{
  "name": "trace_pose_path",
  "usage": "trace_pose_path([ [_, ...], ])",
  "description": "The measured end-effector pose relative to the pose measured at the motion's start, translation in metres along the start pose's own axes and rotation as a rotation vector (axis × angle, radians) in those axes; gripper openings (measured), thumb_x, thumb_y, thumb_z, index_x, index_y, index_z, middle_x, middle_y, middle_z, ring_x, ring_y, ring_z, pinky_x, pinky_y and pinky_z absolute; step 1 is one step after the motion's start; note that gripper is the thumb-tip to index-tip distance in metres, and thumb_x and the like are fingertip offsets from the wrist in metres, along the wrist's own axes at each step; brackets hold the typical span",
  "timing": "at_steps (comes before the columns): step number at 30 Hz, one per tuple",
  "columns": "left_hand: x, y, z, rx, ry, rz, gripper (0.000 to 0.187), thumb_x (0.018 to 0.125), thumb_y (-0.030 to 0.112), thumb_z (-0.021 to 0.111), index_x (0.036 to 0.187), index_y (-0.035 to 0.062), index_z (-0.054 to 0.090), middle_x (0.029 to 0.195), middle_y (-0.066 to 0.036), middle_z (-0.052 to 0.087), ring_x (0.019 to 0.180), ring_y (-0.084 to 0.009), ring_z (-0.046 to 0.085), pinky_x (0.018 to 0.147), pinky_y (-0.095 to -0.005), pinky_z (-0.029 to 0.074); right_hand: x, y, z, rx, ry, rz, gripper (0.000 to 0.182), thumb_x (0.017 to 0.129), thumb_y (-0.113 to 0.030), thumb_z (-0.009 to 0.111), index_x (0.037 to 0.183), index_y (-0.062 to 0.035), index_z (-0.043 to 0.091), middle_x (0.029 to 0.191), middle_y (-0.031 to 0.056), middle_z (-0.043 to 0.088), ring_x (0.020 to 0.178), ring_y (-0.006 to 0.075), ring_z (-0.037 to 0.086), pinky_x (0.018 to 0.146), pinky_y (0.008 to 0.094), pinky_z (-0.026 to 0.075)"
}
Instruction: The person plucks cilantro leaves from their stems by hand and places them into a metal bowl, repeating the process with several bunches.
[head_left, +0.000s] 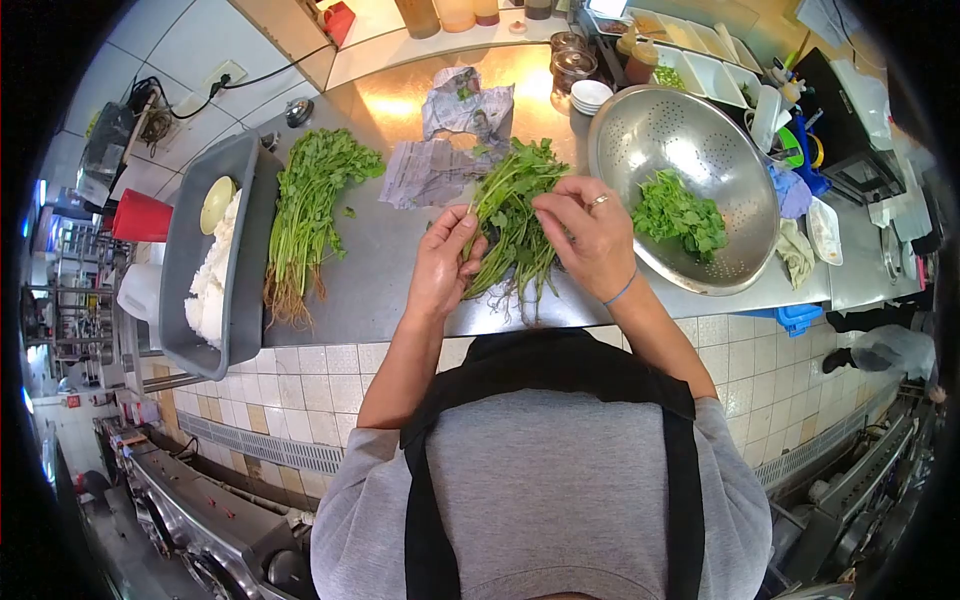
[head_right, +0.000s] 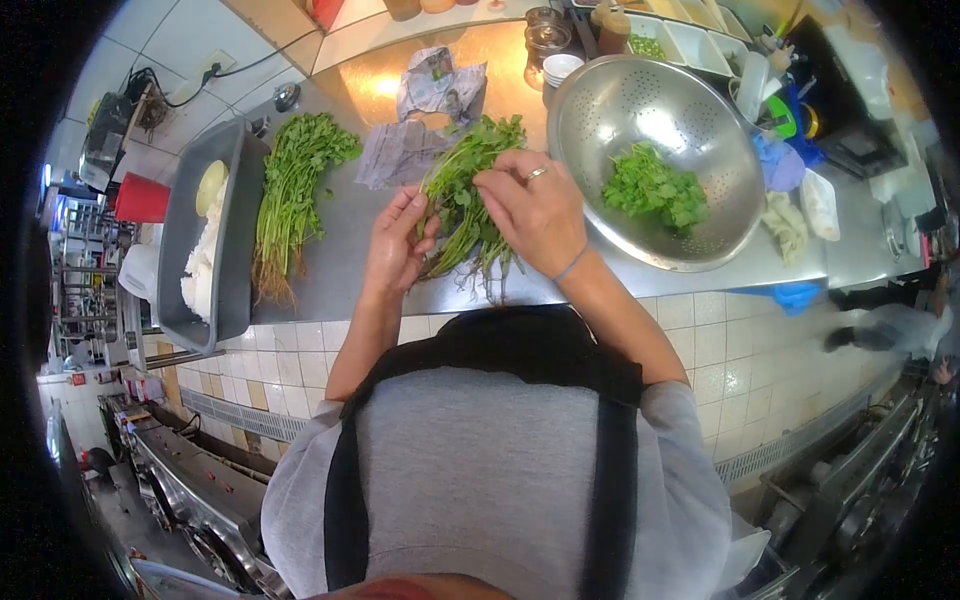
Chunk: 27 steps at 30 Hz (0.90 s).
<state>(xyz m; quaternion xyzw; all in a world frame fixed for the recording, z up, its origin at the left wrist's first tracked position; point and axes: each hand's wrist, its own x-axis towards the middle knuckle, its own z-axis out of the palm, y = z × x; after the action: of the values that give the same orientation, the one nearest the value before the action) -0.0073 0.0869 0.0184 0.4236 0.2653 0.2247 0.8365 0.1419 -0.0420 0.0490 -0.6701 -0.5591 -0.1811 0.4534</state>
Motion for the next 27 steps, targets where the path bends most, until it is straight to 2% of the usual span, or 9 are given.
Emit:
trace_pose_path([
  [2, 0.0, -0.006, 0.0, -0.017, -0.029, 0.0, 0.013, 0.095, 0.013, 0.053, 0.104, 0.0043, 0.053, 0.082, 0.0, 0.05, 0.064, -0.0061, 0.044, 0.047, -0.0168, 0.031, 0.0, -0.001, 0.0, -0.033, -0.06, -0.029, 0.019, 0.07, -0.003, 0.072, 0.088, -0.0096, 0.066, 0.089, 0.0058, 0.057, 0.075, 0.0236, 0.059, 0.067, 0.0341, 0.047],
  [6, -0.002, -0.008, 0.005, -0.029, -0.063, 0.018, 0.013, 0.093, 0.011, 0.056, 0.104, 0.0044, 0.052, 0.083, 0.001, 0.051, 0.066, -0.0063, 0.045, 0.048, -0.0172, 0.033, -0.001, 0.004, 0.003, -0.044, -0.009, -0.08, 0.018, 0.069, -0.007, 0.072, 0.085, -0.0107, 0.065, 0.089, 0.003, 0.058, 0.074, 0.0213, 0.057, 0.066, 0.0345, 0.045],
  [15, 0.0, -0.012, 0.003, -0.111, -0.099, 0.079, 0.016, 0.092, 0.01, 0.057, 0.106, 0.0065, 0.052, 0.087, 0.0, 0.052, 0.074, -0.009, 0.048, 0.052, -0.0174, 0.035, -0.014, 0.012, -0.014, -0.109, 0.045, -0.005, 0.016, 0.07, -0.006, 0.07, 0.084, -0.0101, 0.065, 0.088, 0.0044, 0.058, 0.076, 0.0226, 0.057, 0.066, 0.0348, 0.044],
  [21, 0.0, -0.012, 0.006, -0.073, -0.078, 0.101, 0.014, 0.092, 0.006, 0.055, 0.105, 0.0044, 0.051, 0.082, -0.001, 0.052, 0.068, -0.0073, 0.046, 0.05, -0.0179, 0.034, -0.016, 0.013, -0.02, -0.124, 0.086, 0.027, 0.017, 0.07, -0.006, 0.071, 0.085, -0.0102, 0.065, 0.089, 0.0045, 0.057, 0.076, 0.0225, 0.057, 0.066, 0.0354, 0.044],
  [27, -0.002, -0.015, 0.012, -0.004, -0.059, 0.18, 0.016, 0.091, 0.004, 0.056, 0.105, 0.0039, 0.05, 0.081, -0.001, 0.051, 0.066, -0.0058, 0.045, 0.049, -0.0173, 0.033, -0.014, 0.003, -0.014, -0.113, 0.064, -0.047, 0.023, 0.067, -0.008, 0.072, 0.089, -0.0138, 0.066, 0.09, 0.0016, 0.057, 0.075, 0.0202, 0.055, 0.065, 0.0347, 0.042],
])
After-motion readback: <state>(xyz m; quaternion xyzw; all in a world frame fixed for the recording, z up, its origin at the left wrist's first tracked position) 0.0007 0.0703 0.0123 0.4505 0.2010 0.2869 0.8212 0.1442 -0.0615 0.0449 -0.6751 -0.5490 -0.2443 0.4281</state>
